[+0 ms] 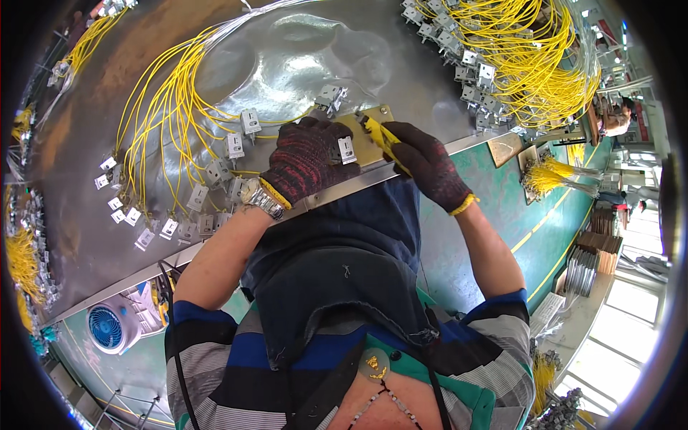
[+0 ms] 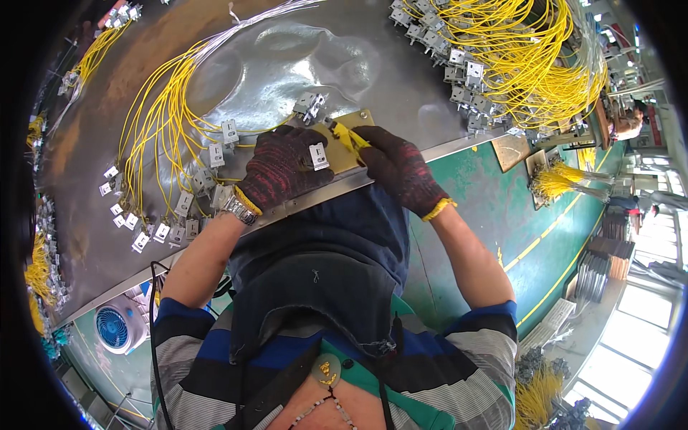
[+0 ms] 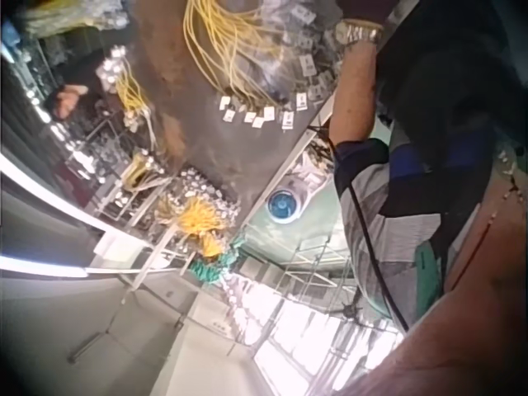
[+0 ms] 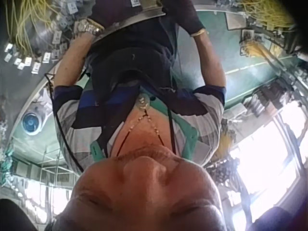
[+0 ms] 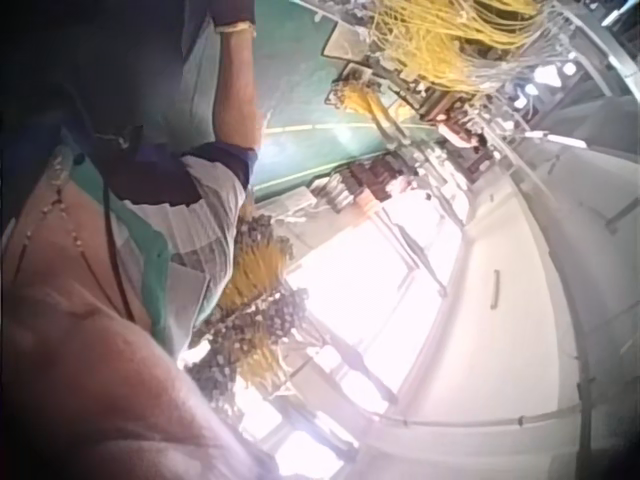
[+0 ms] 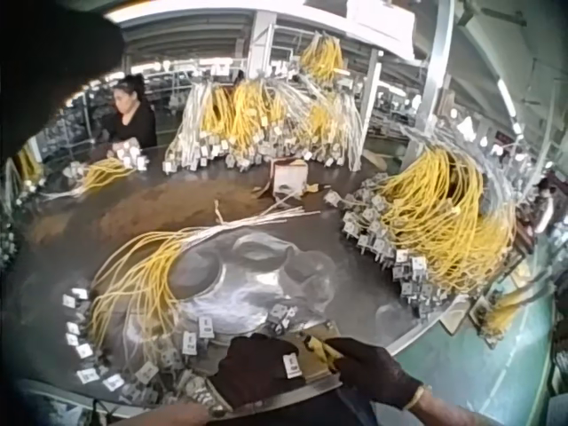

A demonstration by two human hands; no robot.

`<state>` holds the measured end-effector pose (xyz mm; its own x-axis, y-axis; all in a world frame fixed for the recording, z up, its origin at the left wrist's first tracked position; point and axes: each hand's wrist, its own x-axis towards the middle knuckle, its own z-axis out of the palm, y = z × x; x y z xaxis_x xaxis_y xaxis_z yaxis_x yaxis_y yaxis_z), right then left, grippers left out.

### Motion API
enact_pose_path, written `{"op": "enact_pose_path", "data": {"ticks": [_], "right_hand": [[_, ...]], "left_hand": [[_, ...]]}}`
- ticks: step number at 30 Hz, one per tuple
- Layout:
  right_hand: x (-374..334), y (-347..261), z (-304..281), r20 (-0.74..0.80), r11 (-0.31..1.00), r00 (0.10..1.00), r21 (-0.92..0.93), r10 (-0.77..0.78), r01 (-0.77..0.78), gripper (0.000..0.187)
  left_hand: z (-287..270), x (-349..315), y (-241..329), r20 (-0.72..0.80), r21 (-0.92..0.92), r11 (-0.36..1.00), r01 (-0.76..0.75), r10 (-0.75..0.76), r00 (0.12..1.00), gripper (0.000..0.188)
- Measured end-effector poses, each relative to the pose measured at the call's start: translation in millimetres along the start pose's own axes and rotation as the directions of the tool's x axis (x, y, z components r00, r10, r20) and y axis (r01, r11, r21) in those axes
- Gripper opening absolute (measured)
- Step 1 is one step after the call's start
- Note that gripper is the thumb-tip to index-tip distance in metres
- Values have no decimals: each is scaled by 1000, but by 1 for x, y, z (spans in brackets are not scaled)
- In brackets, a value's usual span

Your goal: Assembling small electrical components with yellow wires onto a metal mounting jig using a hand tool.

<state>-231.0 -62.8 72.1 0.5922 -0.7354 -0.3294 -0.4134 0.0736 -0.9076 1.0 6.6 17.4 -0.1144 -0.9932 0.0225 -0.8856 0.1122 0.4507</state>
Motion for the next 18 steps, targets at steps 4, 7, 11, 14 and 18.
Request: {"op": "enact_pose_path", "data": {"ticks": [4, 7, 11, 14, 18], "right_hand": [[-13, -3, -8, 0, 917, 956, -280, -294, 282, 42], [-21, -19, 0, 77, 771, 924, -527, -375, 357, 37], [-29, -35, 18, -13, 716, 911, -623, -412, 315, 35], [-30, -37, 23, -39, 696, 915, -662, -402, 277, 35], [-23, -31, 31, -67, 671, 881, -676, -468, 305, 33]], "left_hand": [[10, 5, -3, -21, 36, 999, -23, 23, 1000, 59], [5, 6, -1, -35, 7, 999, -35, 35, 999, 55], [13, 5, -7, -80, -10, 998, -64, 63, 995, 56], [14, 3, -7, -94, 31, 998, -60, 63, 994, 59], [7, 9, -7, 25, -32, 999, -13, 14, 1000, 63]]}}
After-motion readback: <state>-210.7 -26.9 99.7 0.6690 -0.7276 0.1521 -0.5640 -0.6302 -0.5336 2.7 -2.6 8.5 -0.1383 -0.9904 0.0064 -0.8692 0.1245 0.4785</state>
